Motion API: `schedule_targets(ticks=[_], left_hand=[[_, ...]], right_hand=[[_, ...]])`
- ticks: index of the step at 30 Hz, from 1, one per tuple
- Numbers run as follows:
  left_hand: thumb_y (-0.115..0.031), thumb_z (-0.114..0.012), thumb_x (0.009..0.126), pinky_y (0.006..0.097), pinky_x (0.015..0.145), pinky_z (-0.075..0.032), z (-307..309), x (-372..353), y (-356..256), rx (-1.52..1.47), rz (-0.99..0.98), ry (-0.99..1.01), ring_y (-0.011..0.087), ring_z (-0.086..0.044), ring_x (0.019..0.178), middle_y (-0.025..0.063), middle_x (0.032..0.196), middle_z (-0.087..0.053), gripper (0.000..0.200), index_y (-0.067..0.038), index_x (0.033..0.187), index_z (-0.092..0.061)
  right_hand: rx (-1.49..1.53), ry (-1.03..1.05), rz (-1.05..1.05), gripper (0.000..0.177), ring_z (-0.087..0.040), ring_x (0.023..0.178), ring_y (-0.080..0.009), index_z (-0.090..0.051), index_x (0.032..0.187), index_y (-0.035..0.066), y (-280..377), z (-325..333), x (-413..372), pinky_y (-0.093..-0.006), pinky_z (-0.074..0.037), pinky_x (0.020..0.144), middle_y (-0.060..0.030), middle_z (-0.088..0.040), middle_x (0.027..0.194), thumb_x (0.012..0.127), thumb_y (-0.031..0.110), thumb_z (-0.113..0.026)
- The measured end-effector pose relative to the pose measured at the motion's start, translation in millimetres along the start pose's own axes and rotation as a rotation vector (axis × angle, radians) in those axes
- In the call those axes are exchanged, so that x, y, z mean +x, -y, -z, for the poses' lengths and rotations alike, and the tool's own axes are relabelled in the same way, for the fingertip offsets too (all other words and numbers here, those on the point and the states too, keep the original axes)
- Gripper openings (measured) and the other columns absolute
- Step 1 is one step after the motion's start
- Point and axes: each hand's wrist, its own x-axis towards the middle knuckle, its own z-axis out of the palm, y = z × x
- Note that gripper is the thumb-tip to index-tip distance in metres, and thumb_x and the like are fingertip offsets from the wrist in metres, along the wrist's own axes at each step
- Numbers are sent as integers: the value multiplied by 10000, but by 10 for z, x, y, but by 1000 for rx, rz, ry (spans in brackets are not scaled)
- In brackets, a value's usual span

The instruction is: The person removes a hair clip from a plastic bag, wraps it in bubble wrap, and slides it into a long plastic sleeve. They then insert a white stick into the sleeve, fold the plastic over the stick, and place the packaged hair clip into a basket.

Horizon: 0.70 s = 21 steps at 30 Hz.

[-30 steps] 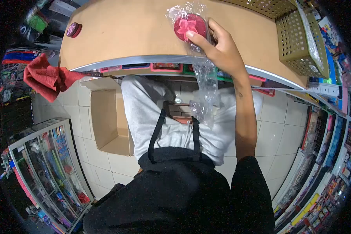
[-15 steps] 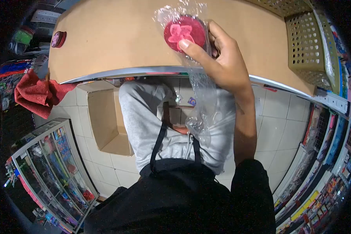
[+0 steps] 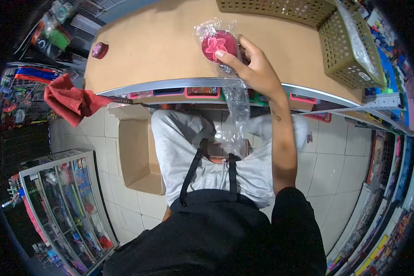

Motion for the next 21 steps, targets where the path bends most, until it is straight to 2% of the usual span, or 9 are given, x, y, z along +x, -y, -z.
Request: schedule_targets(ticks=[2,5,7,10,13,17,18,21], left_hand=[[-216,-590,959,322,777,-465,139,280,-334,-44,-195,-157,175,-585,857,104,935,-644,273,30,1077,-591],[-211,-580,966,325,780,-467,474,444,-1309,-160,-513,-426,176,-590,856,105,929,-649,270,34,1078,-592],[-178,-567,972,313,785,-468,633,362,-1996,-220,-697,-488,162,-593,858,95,898,-646,225,36,1034,-595],[-122,-585,960,280,797,-468,756,347,-2670,-403,-871,-503,130,-578,870,61,927,-608,142,19,974,-580],[-107,-595,951,281,789,-470,767,224,-3160,-323,-990,-447,130,-580,861,56,906,-615,121,11,974,-584],[-76,-654,886,353,792,-473,712,338,-3478,-108,-1273,-458,245,-618,869,115,877,-653,90,-1,924,-621],[-67,-683,854,381,827,-451,702,317,-3588,-69,-1332,-450,290,-610,900,115,871,-652,87,-14,901,-632],[-55,-690,837,385,858,-428,706,334,-3916,55,-1521,-417,285,-600,919,98,874,-653,78,-30,890,-638]], right_hand=[[18,22,-10,411,-595,924,-96,-558,1192,-10,17,-3,-11,-264,-480,848,-52,-640,1049,906,256,-685],[8,60,16,423,-594,933,-97,-552,1207,-11,-39,33,14,-264,-483,851,-58,-637,1063,904,249,-688],[26,53,36,442,-594,952,-101,-541,1232,-12,-2,8,-1,-266,-488,856,-62,-633,1086,904,245,-689],[6,58,64,446,-593,959,-102,-532,1247,-13,-44,41,37,-264,-490,855,-57,-631,1094,911,239,-683],[-60,52,94,390,-591,926,-93,-552,1194,-11,-95,59,52,-264,-495,817,-50,-631,1046,920,240,-672],[-79,30,91,380,-593,920,-95,-556,1176,-14,-135,74,81,-266,-494,810,-52,-632,1037,924,249,-666],[-99,17,79,390,-595,923,-96,-554,1183,-18,-127,78,79,-266,-493,815,-53,-632,1041,924,252,-665],[-89,-47,86,425,-597,945,-103,-546,1205,-29,-100,50,37,-269,-488,845,-62,-634,1057,922,264,-667]])
